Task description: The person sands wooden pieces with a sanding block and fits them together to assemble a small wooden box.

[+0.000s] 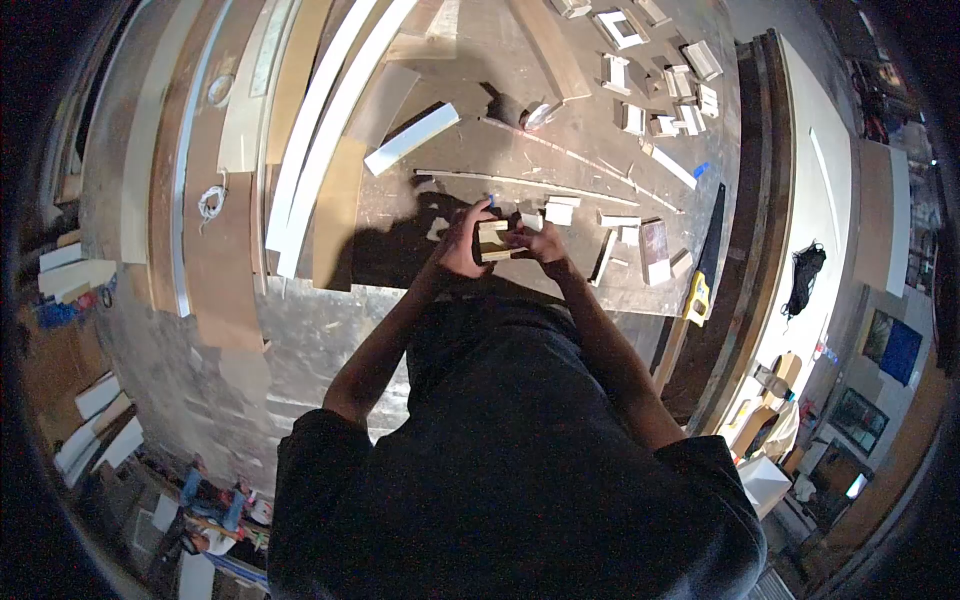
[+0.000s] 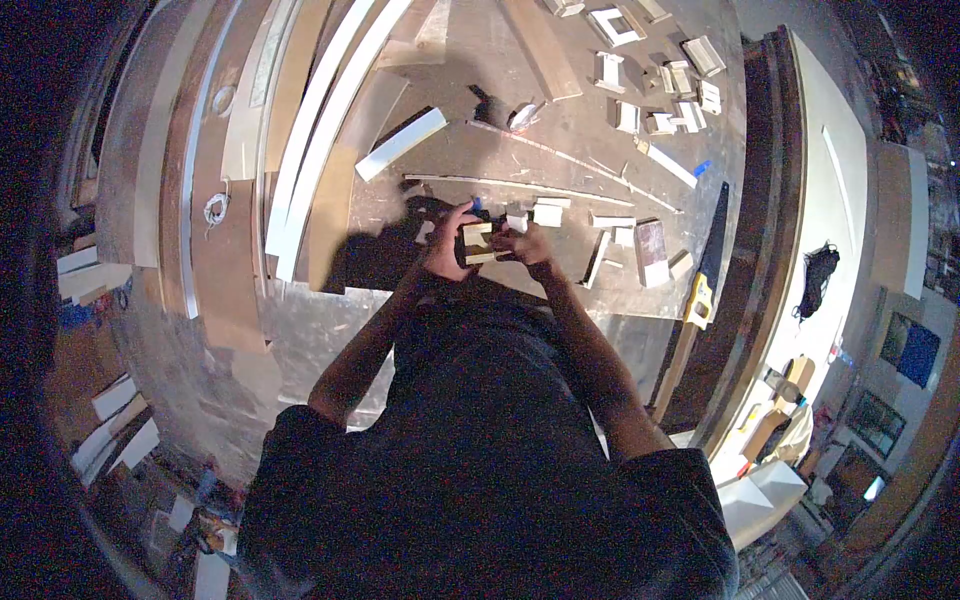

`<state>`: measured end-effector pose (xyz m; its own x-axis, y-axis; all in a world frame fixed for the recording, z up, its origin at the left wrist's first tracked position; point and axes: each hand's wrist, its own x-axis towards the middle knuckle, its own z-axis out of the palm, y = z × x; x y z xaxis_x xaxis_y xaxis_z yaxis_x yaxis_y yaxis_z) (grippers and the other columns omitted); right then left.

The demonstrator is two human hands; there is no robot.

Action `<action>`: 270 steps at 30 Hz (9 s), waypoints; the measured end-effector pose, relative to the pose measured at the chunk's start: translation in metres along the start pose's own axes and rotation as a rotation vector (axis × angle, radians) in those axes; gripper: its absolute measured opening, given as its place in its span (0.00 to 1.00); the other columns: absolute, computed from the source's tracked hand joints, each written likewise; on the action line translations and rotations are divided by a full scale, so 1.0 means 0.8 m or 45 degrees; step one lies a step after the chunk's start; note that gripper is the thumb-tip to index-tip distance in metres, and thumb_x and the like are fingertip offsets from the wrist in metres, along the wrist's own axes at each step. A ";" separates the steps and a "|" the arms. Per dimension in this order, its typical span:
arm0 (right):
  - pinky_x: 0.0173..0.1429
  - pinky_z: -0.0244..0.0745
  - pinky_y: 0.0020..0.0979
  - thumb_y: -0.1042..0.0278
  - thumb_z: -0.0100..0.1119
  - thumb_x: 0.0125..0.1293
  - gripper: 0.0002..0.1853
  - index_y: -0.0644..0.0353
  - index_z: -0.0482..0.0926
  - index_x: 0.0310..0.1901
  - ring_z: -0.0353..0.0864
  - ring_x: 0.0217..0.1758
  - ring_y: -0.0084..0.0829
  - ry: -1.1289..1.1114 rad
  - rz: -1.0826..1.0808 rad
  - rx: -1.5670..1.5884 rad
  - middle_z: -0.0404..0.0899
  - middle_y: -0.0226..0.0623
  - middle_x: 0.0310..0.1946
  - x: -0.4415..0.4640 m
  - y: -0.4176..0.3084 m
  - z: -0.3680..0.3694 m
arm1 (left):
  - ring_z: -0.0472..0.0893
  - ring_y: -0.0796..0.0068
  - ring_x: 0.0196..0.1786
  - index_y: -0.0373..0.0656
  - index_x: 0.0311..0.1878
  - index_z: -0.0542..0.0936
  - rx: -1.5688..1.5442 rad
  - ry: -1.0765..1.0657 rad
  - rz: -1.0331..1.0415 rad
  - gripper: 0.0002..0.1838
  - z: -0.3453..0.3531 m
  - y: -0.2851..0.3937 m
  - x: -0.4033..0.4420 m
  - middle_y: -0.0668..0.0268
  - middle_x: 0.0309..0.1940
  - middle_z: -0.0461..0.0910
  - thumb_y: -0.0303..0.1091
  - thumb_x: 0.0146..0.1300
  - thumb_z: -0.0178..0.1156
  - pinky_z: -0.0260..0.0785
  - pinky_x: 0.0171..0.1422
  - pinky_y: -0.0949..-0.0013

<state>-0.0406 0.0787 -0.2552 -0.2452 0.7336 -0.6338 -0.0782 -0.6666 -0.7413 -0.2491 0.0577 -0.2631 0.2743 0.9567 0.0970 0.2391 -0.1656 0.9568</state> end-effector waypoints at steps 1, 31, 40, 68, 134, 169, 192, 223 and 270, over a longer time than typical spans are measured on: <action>0.33 0.82 0.28 0.72 0.74 0.60 0.14 0.60 0.78 0.43 0.84 0.32 0.26 0.002 -0.001 0.001 0.83 0.32 0.36 0.011 0.019 -0.009 | 0.75 0.49 0.60 0.40 0.75 0.57 -0.031 -0.001 -0.022 0.56 0.001 -0.002 0.002 0.51 0.56 0.77 0.29 0.41 0.76 0.66 0.66 0.53; 0.52 0.82 0.43 0.35 0.26 0.79 0.37 0.64 0.72 0.61 0.82 0.50 0.37 -0.156 -0.051 0.564 0.80 0.44 0.52 -0.095 -0.126 -0.013 | 0.73 0.48 0.63 0.38 0.71 0.64 0.457 0.133 0.176 0.49 -0.009 0.011 0.000 0.48 0.62 0.72 0.49 0.47 0.73 0.63 0.69 0.51; 0.61 0.70 0.25 0.57 0.58 0.75 0.22 0.61 0.75 0.64 0.74 0.53 0.20 -0.251 -0.387 -0.250 0.80 0.28 0.51 -0.064 -0.122 0.048 | 0.80 0.81 0.40 0.37 0.52 0.79 -1.039 0.281 -0.450 0.12 -0.037 0.126 0.041 0.68 0.40 0.83 0.27 0.68 0.64 0.73 0.43 0.71; 0.35 0.79 0.46 0.64 0.66 0.60 0.10 0.62 0.83 0.27 0.83 0.30 0.53 0.596 -0.884 -1.764 0.81 0.51 0.24 0.170 -0.226 -0.023 | 0.75 0.48 0.63 0.25 0.51 0.76 0.614 -0.346 0.090 0.16 -0.004 -0.007 0.232 0.41 0.56 0.76 0.26 0.64 0.52 0.69 0.68 0.56; 0.20 0.78 0.30 0.68 0.57 0.74 0.12 0.69 0.73 0.36 0.86 0.21 0.32 0.319 -0.629 -0.689 0.82 0.43 0.22 0.099 -0.253 -0.125 | 0.84 0.55 0.50 0.34 0.49 0.79 0.204 0.180 -0.093 0.11 0.075 -0.012 0.197 0.50 0.46 0.84 0.23 0.63 0.58 0.74 0.53 0.57; 0.35 0.68 0.25 0.75 0.59 0.61 0.11 0.70 0.85 0.42 0.76 0.30 0.25 0.515 -1.460 -0.658 0.78 0.37 0.30 -0.402 -0.353 -0.202 | 0.76 0.90 0.28 0.37 0.54 0.81 -0.673 -0.174 -0.321 0.16 0.108 0.509 0.146 0.71 0.30 0.83 0.35 0.68 0.66 0.70 0.30 0.81; 0.30 0.70 0.22 0.74 0.58 0.64 0.09 0.72 0.83 0.40 0.77 0.26 0.23 0.664 -1.695 -0.337 0.79 0.39 0.32 -0.468 -0.315 -0.268 | 0.75 0.88 0.32 0.34 0.50 0.80 -0.582 -0.307 -0.123 0.12 0.178 0.569 0.129 0.70 0.34 0.82 0.32 0.69 0.62 0.69 0.35 0.79; 0.50 0.79 0.53 0.43 0.60 0.61 0.28 0.69 0.84 0.33 0.84 0.42 0.60 0.574 -0.763 -1.674 0.83 0.63 0.34 0.113 -0.244 -0.139 | 0.82 0.79 0.29 0.36 0.38 0.80 -0.674 0.614 -0.589 0.05 0.110 0.394 0.014 0.64 0.29 0.83 0.29 0.68 0.62 0.72 0.31 0.76; 0.53 0.77 0.48 0.53 0.70 0.54 0.26 0.61 0.77 0.50 0.80 0.51 0.51 0.699 -0.156 -1.591 0.78 0.54 0.46 -0.174 0.004 -0.412 | 0.77 0.88 0.27 0.31 0.41 0.77 -0.399 0.219 -0.310 0.07 0.188 0.478 0.141 0.67 0.29 0.81 0.23 0.66 0.64 0.69 0.30 0.81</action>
<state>0.3116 0.0176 -0.2420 0.1342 0.9313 -0.3386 0.9159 -0.2470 -0.3164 0.0131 0.0666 0.0729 0.0794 0.9892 -0.1233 -0.0241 0.1255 0.9918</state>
